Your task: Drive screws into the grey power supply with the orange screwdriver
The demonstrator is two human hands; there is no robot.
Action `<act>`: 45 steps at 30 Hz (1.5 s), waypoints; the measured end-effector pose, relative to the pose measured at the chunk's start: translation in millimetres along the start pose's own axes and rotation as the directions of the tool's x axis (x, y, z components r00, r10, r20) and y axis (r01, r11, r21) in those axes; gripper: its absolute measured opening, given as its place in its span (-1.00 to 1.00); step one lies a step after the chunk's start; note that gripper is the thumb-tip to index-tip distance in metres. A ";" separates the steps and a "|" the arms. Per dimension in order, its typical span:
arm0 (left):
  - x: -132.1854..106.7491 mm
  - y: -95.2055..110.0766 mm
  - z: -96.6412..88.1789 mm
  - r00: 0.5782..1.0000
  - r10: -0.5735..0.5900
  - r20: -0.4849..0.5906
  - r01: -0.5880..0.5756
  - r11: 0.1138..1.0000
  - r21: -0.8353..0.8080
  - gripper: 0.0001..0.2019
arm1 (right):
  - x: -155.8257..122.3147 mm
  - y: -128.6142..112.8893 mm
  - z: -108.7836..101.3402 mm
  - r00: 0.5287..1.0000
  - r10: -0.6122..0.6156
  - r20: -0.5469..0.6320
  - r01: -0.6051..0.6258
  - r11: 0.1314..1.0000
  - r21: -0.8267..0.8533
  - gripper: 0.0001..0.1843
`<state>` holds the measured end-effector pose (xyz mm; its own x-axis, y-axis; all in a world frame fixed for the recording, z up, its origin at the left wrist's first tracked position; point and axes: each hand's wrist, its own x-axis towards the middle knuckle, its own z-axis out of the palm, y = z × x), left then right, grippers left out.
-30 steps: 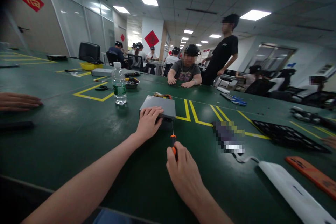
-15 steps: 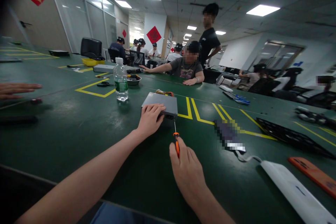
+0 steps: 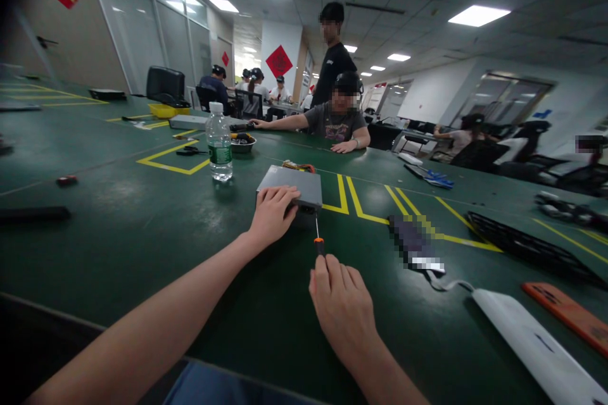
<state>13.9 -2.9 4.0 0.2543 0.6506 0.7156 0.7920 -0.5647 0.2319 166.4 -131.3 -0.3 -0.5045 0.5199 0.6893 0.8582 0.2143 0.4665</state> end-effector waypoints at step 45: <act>0.2 1.6 1.6 1.000 0.010 -0.013 -0.010 1.000 0.022 -0.74 | 0.2 15.3 1.7 0.996 0.092 0.009 -0.093 0.990 0.106 -0.86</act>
<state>16.1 -2.8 3.4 0.2551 0.6382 0.7264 0.8017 -0.5596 0.2101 179.6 -126.6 6.0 -0.4223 0.5452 0.7242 0.9065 0.2517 0.3391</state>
